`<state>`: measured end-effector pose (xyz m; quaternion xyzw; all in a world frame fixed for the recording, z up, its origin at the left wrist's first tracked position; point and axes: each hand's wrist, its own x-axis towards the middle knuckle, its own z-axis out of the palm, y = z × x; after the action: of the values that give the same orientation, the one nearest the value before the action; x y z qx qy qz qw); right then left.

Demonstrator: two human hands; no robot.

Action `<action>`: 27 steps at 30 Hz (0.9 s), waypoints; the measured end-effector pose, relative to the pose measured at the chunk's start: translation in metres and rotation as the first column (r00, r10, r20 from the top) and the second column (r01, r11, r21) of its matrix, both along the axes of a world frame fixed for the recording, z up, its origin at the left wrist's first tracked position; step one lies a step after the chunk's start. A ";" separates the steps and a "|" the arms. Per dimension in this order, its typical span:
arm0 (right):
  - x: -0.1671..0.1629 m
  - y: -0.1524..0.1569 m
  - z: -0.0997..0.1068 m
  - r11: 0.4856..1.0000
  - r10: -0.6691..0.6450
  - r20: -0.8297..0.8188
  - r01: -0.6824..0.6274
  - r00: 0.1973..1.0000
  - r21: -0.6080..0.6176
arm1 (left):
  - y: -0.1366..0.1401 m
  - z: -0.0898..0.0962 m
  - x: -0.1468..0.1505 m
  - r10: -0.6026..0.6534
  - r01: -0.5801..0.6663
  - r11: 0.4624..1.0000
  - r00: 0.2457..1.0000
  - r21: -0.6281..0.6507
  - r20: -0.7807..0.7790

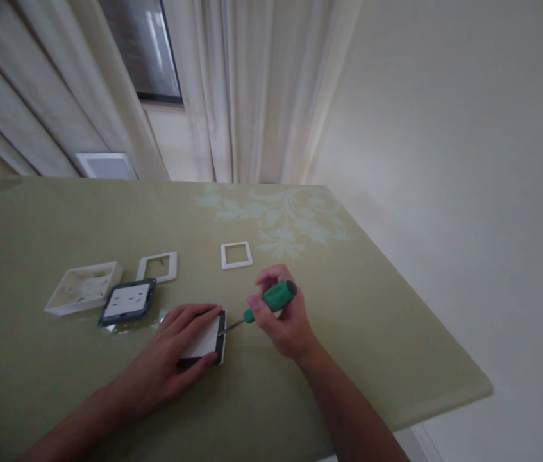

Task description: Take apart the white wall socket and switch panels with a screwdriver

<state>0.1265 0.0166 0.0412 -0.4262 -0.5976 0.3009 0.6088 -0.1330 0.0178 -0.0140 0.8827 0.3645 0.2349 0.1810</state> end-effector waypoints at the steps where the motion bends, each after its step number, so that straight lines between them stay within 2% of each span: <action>1: 0.000 0.000 0.000 0.998 -0.045 0.021 0.044 0.999 0.055 | -0.001 0.000 0.001 -0.003 0.003 1.000 1.000 0.018 -0.002; 2: 0.000 0.001 -0.001 0.985 -0.108 0.044 0.101 0.993 0.139 | -0.002 0.000 0.002 -0.005 0.005 0.999 1.000 0.035 -0.005; 4: 0.002 0.002 -0.004 0.918 -0.221 0.102 0.172 0.970 0.356 | -0.004 0.000 0.005 -0.003 0.004 0.998 1.000 0.061 -0.011; 6: 0.008 0.002 -0.007 0.832 -0.276 0.199 0.130 0.940 0.539 | -0.005 -0.001 0.006 -0.008 0.010 0.997 1.000 0.076 -0.019; 8: 0.015 0.000 -0.004 0.784 -0.298 0.302 0.052 0.905 0.619 | -0.005 -0.001 0.006 -0.016 0.018 0.996 1.000 0.092 -0.021; 11: 0.024 -0.009 0.017 0.783 -0.350 0.443 -0.001 0.825 0.622 | -0.003 -0.002 0.007 -0.022 0.022 0.994 1.000 0.106 -0.007; 13: 0.024 -0.015 0.043 0.822 -0.353 0.632 -0.095 0.690 0.562 | 0.000 -0.004 0.008 -0.021 0.018 0.994 1.000 0.106 0.022; 16: 0.018 -0.021 0.087 0.921 -0.203 0.909 -0.244 0.364 0.303 | 0.003 -0.009 0.011 -0.024 0.014 0.993 0.997 0.119 0.077; 17: 0.014 -0.022 0.098 0.936 -0.124 0.957 -0.290 0.262 0.200 | 0.004 -0.011 0.011 -0.027 0.016 0.992 0.996 0.124 0.090; 19: 0.007 -0.022 0.115 0.929 -0.006 0.995 -0.367 0.099 0.042 | 0.006 -0.014 0.013 -0.034 0.022 0.992 0.995 0.127 0.096; 21: 0.000 -0.018 0.122 0.901 0.054 0.998 -0.433 0.035 -0.033 | 0.008 -0.016 0.013 -0.044 0.032 0.992 0.995 0.126 0.091; 24: -0.008 -0.005 0.124 0.884 0.118 0.991 -0.461 0.058 -0.078 | 0.012 -0.019 0.014 -0.058 0.046 0.991 0.994 0.129 0.089; 27: -0.012 0.012 0.125 0.911 0.202 0.976 -0.383 0.084 -0.155 | 0.015 -0.021 0.015 -0.063 0.050 0.990 0.994 0.133 0.091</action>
<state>0.1147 0.0283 0.1662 -0.3451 -0.9378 0.0245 0.0294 -0.1184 0.0333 -0.0353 0.8905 0.3141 0.2946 0.1468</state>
